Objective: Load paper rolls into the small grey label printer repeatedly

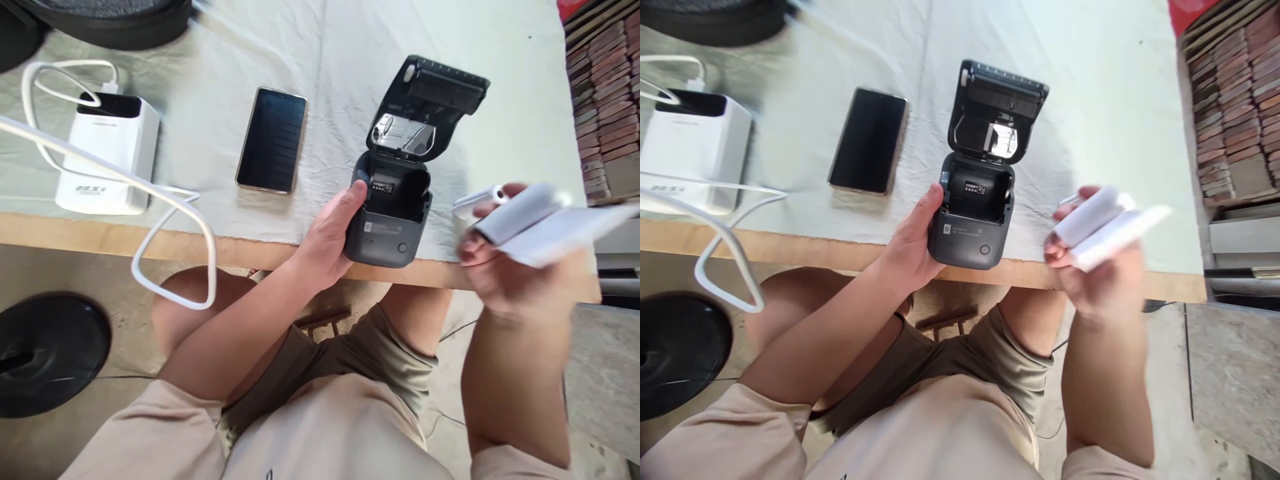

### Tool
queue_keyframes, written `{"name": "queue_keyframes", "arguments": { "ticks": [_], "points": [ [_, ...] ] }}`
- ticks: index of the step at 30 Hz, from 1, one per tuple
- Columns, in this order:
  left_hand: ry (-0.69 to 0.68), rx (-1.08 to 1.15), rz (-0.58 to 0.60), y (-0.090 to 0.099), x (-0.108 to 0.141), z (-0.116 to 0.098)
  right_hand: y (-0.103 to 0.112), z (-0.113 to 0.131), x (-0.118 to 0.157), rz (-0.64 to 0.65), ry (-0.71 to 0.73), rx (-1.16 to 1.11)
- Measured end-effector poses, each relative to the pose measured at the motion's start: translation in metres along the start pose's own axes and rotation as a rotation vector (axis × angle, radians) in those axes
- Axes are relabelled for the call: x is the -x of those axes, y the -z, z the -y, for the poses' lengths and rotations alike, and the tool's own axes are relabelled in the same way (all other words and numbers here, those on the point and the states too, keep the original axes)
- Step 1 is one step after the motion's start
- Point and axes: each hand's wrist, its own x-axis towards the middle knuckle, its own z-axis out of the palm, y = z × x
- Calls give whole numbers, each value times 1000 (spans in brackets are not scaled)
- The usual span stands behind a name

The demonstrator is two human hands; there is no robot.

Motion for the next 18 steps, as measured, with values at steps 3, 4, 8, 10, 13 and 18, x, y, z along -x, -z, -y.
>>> {"name": "queue_keyframes", "arguments": {
  "ticks": [3, 4, 8, 10, 13, 18],
  "points": [
    [6, -26, 30, 3, -1, 0, -13, -22, 20, -106, -154, -136],
    [8, -32, 37, 3, -2, 1, -17, -22, 22, -116, -164, -128],
    [-6, -31, 28, 4, -4, 2, -28, -15, 17, -164, -31, 123],
    [-17, -28, 20, 2, -4, 2, -31, -15, 12, -147, 22, 321],
    [-26, -42, 28, 0, -4, 1, -28, -22, 10, -69, 10, 488],
    [-22, -39, 30, 0, -3, 0, 7, -38, 9, -331, 148, 559]
  ]
}}
